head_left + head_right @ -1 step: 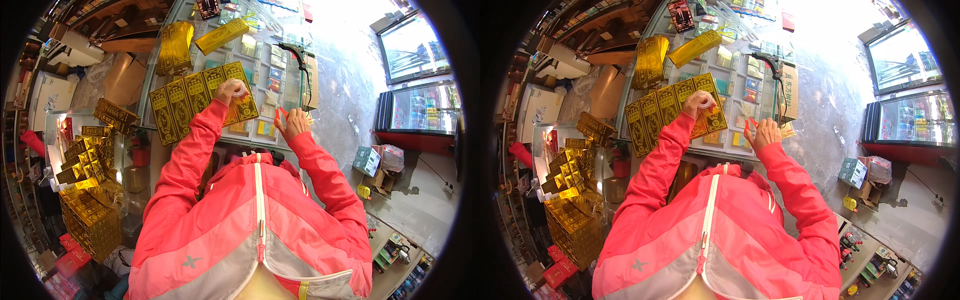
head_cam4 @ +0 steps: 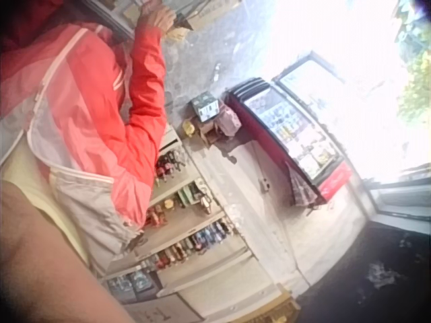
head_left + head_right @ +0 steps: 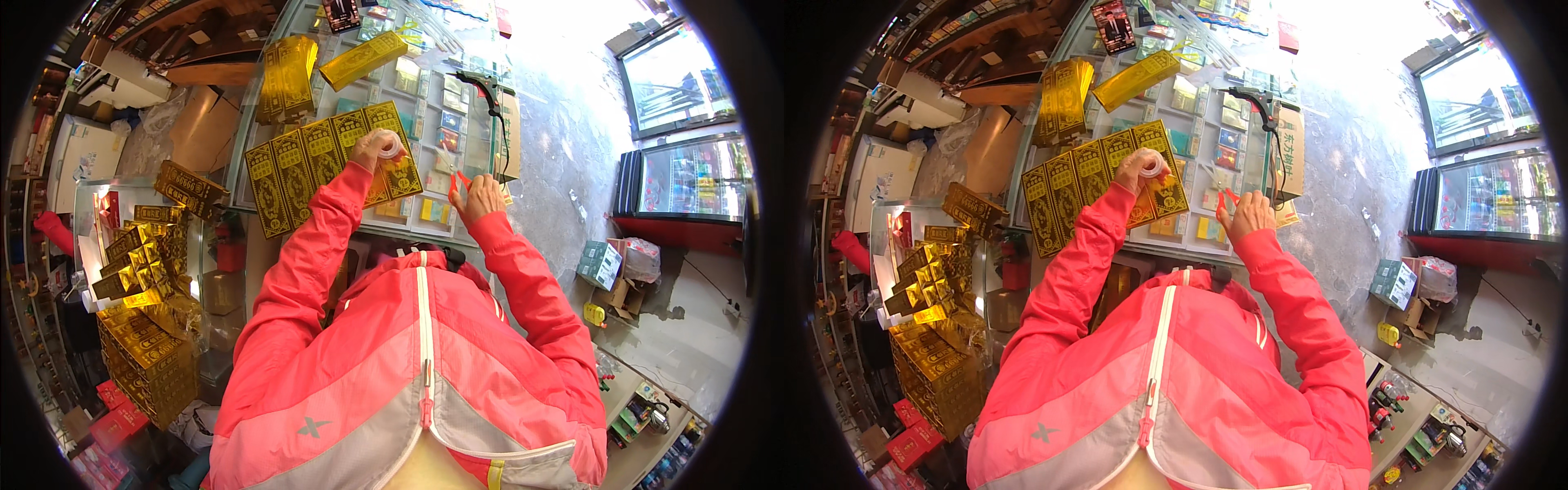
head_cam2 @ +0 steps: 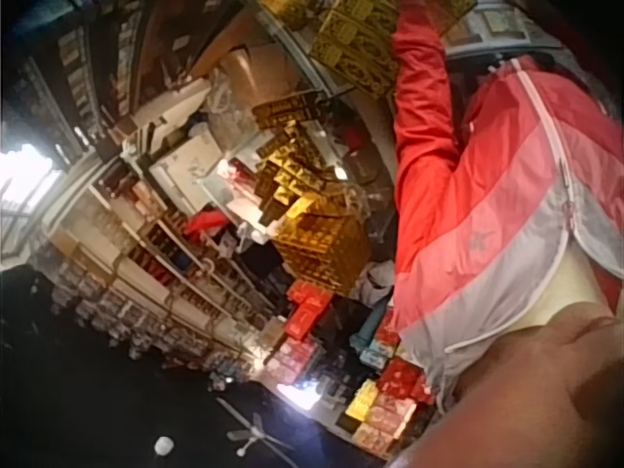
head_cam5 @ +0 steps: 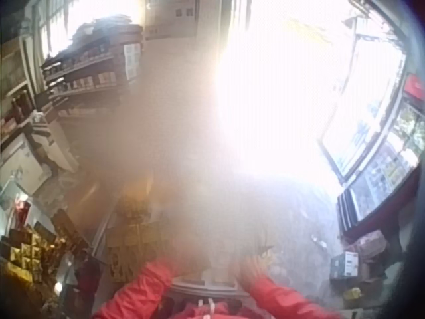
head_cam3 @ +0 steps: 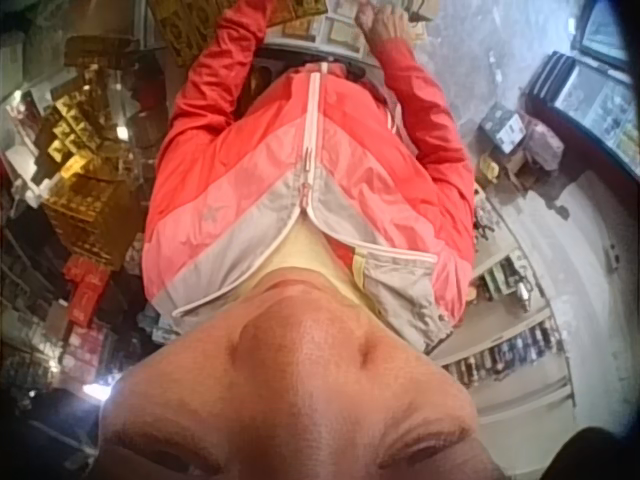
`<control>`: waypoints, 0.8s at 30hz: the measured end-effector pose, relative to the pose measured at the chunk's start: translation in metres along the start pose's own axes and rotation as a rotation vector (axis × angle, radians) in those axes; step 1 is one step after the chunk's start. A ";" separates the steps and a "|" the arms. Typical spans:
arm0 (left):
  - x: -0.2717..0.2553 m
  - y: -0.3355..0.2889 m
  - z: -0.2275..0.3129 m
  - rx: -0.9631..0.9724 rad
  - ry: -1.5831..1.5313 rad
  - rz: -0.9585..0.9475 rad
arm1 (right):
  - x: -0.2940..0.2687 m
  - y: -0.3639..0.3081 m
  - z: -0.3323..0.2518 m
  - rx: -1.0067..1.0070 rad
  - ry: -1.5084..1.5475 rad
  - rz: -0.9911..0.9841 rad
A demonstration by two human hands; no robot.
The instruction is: The person folds and assembles small gold-colored paper boxes on a glass counter. They apply adhesive tape to secure the flaps, then use scissors to trim excess tape. The person repeats this process for several boxes, stacking the finished units on the counter.
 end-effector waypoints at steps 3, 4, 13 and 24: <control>-0.002 0.000 0.003 -0.011 -0.019 0.014 | 0.004 0.016 -0.004 0.053 -0.044 0.025; 0.000 0.000 0.005 0.014 -0.017 0.002 | -0.005 0.017 -0.012 -0.002 0.029 0.106; -0.001 0.000 0.000 0.025 -0.071 0.143 | 0.043 0.032 -0.070 0.142 0.521 -0.320; 0.023 -0.014 0.018 -0.053 -0.082 -0.006 | -0.036 0.070 -0.076 -0.192 0.935 -0.218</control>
Point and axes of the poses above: each hand's wrist, its own y-axis towards the middle knuckle, its own x-axis out of the palm, z = x × y, the point moved 8 cm from there along y, towards the middle knuckle, and after that the axes turned 13 degrees about x, right-handed, at the moved point
